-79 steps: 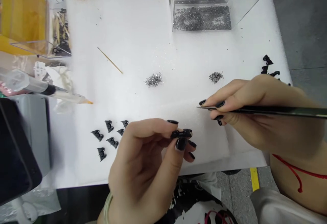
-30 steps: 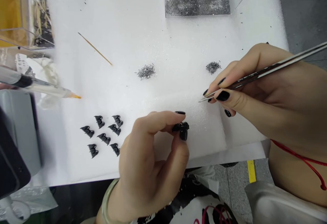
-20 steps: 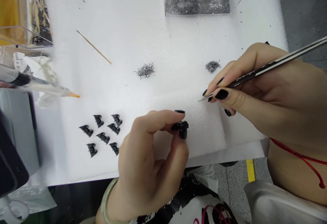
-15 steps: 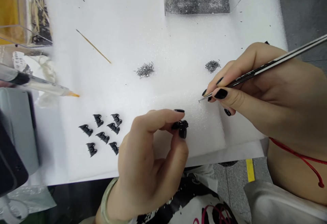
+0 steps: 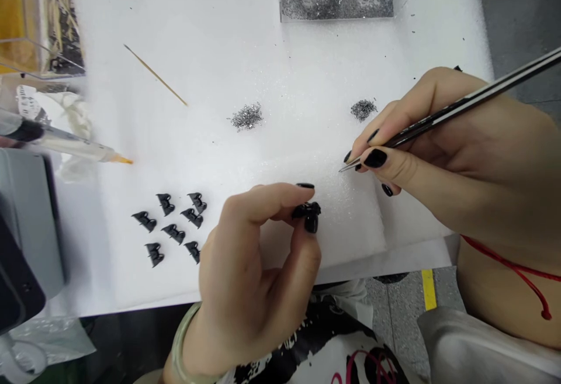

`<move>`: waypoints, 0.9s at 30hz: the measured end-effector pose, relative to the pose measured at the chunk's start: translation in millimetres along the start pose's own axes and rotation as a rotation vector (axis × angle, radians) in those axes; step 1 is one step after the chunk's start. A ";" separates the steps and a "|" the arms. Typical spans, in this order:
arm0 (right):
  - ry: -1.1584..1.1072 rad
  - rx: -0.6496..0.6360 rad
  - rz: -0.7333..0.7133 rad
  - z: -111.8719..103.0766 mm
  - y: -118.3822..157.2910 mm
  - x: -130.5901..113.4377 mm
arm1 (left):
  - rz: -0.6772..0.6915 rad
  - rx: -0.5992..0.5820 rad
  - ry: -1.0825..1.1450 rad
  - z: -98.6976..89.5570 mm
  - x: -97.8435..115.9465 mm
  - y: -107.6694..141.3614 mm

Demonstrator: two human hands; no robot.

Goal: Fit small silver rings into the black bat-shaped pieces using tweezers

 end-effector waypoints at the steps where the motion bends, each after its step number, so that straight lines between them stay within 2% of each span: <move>1: -0.011 0.002 0.004 -0.5 -0.3 -0.3 | 0.003 0.006 -0.004 -0.3 -0.7 0.2; 9: -0.034 0.008 0.042 0.9 0.4 -2.8 | -0.011 0.038 0.049 -1.2 -4.8 3.9; 16: -0.003 -0.024 0.056 -0.1 0.5 -1.5 | -0.006 0.023 0.052 -1.2 -5.0 2.8; 27: 0.004 0.005 0.045 0.4 2.5 -3.7 | 0.012 0.007 0.073 1.5 -3.1 2.1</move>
Point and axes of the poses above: each hand's wrist, its own y-axis away from the middle knuckle, its own z-axis out of the palm, x = y × z, the point moved 1 cm from there along -y, towards the middle knuckle, and after that the axes turned 3 degrees about z, right-handed, at the moved point
